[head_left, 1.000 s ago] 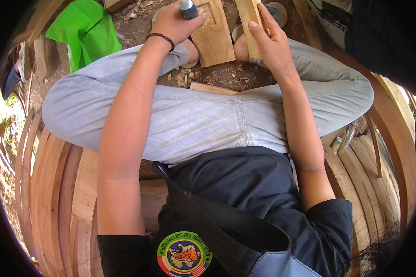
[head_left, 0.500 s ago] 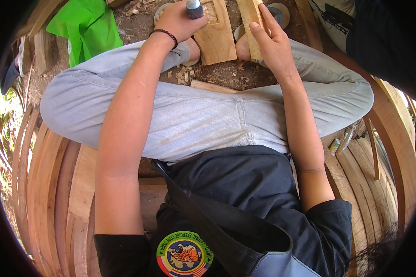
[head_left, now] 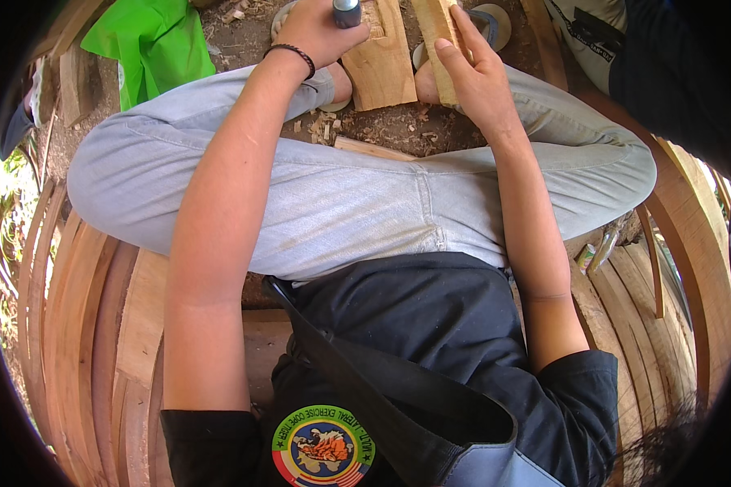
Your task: The person carves a rectangular notch into a piece of wood and taps it with another wood block while sitting on the ground.
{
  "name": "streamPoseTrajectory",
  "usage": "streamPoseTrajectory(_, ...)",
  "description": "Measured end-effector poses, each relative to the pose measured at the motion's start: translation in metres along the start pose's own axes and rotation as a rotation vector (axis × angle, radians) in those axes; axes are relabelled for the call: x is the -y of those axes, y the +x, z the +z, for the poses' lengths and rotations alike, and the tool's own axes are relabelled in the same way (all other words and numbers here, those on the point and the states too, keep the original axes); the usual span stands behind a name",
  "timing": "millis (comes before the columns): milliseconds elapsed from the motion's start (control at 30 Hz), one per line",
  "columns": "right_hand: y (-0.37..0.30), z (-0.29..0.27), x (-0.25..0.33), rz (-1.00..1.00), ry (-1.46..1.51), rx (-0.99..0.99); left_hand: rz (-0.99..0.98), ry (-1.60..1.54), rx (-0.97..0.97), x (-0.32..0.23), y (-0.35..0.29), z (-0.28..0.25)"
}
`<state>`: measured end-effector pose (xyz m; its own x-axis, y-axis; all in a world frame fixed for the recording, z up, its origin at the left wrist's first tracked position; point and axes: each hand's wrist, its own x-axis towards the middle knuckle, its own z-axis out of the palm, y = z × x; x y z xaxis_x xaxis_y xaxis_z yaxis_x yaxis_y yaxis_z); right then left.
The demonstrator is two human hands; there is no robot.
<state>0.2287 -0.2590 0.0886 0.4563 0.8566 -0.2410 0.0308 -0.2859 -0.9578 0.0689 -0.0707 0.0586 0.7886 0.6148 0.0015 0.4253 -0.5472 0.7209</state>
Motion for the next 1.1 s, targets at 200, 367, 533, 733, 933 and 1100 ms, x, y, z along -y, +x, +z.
streamPoseTrajectory(200,-0.003,0.002,0.004,0.021,-0.036,0.002,-0.033,0.019,0.006,0.0,0.0,0.001)
streamPoseTrajectory(367,-0.006,0.005,0.04,0.018,-0.174,0.154,-0.023,-0.151,0.133,-0.001,-0.002,-0.001)
streamPoseTrajectory(533,-0.006,0.004,0.13,-0.252,-0.334,0.144,-0.036,-0.191,0.168,0.005,-0.009,-0.004)
streamPoseTrajectory(733,0.005,0.027,0.095,-0.806,-0.474,-0.115,-0.122,-0.134,0.19,0.004,-0.004,0.008)
streamPoseTrajectory(933,0.004,0.026,0.145,-0.581,-0.495,0.064,-0.023,-0.127,0.104,0.016,-0.001,0.009)
streamPoseTrajectory(1100,0.005,0.037,0.111,-0.438,-0.703,0.155,0.016,-0.07,0.116,0.034,-0.001,0.014)
